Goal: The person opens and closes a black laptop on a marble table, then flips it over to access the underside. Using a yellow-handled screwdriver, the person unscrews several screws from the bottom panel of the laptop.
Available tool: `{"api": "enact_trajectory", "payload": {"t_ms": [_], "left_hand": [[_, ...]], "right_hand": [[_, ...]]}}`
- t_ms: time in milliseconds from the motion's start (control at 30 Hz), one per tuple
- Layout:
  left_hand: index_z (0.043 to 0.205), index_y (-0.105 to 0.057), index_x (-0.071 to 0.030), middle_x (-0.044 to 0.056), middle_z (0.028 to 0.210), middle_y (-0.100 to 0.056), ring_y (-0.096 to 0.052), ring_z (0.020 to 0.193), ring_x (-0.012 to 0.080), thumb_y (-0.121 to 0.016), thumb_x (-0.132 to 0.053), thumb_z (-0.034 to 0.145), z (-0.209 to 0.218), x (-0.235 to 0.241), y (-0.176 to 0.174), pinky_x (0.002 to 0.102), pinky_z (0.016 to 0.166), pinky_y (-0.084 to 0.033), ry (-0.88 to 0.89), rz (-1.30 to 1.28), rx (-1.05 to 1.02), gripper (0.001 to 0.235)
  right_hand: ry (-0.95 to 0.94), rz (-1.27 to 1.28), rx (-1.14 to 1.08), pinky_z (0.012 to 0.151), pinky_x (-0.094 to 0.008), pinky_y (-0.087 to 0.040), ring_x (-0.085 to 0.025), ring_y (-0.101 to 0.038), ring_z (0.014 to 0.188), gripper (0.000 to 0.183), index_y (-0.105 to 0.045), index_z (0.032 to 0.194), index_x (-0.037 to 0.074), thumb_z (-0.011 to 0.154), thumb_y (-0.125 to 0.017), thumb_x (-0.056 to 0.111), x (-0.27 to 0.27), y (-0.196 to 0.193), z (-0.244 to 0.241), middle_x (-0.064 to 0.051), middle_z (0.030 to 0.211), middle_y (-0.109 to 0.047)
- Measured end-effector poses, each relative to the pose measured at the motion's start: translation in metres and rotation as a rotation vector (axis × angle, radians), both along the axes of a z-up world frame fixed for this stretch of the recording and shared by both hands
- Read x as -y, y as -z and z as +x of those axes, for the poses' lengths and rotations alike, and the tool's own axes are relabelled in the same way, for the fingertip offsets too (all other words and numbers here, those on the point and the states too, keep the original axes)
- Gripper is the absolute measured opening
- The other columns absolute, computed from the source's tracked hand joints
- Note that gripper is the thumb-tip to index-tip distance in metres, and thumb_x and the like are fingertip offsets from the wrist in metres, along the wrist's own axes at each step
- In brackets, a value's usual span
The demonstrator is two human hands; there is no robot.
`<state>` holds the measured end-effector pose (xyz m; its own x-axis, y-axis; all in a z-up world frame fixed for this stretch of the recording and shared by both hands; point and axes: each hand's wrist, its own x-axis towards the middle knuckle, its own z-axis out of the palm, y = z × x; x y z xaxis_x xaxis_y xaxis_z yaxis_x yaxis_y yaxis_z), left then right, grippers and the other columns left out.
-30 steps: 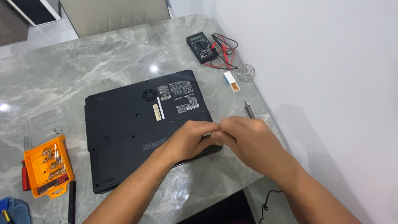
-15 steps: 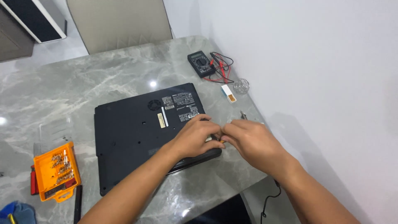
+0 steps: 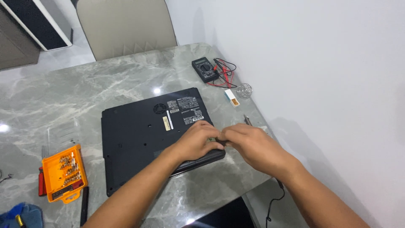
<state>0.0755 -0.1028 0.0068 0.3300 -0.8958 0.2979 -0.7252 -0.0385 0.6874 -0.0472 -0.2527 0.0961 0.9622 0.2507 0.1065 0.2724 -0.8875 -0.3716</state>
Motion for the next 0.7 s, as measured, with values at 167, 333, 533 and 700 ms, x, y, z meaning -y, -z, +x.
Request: {"api": "enact_trajectory", "payload": {"t_ms": [167,333,533,700], "left_hand": [[0.081,-0.061,-0.014,0.001,0.078,-0.07,-0.067,0.089,0.0188,-0.074,-0.027,0.079,-0.001,0.003,0.007,0.047,0.103,-0.03,-0.066,-0.033,0.136,0.018],[0.078,-0.061,-0.015,-0.001,0.077,-0.071,-0.067,0.086,0.017,-0.076,-0.028,0.077,-0.005,0.005,0.012,0.048,0.102,-0.029,-0.094,-0.068,0.122,0.021],[0.076,-0.058,-0.014,0.001,0.077,-0.071,-0.067,0.088,0.0181,-0.08,-0.026,0.073,-0.004,0.003,0.009,0.045,0.101,-0.03,-0.162,-0.065,0.049,0.025],[0.081,-0.065,-0.015,0.001,0.084,-0.073,-0.066,0.099,0.0198,-0.078,-0.019,0.074,0.006,0.001,0.005,0.048,0.1,-0.03,-0.049,0.014,-0.051,0.015]], "right_hand": [[0.173,0.268,-0.023,0.078,-0.042,-0.059,-0.031,-0.071,0.088,0.021,-0.07,0.102,0.005,0.082,-0.065,0.009,-0.007,-0.012,-0.003,-0.015,0.095,-0.075],[0.312,0.449,0.293,0.061,-0.032,-0.056,-0.023,-0.067,0.066,0.013,-0.07,0.073,0.01,0.074,-0.079,0.018,-0.007,0.04,0.009,-0.005,0.068,-0.069],[0.433,0.913,0.306,0.071,-0.028,-0.052,-0.014,-0.065,0.07,0.022,-0.068,0.081,0.002,0.07,-0.084,0.012,-0.012,0.065,0.018,-0.009,0.073,-0.073],[0.303,0.883,0.352,0.06,-0.031,-0.055,-0.022,-0.071,0.061,0.015,-0.065,0.072,-0.003,0.075,-0.077,0.006,-0.012,0.059,0.018,-0.013,0.07,-0.075]]}}
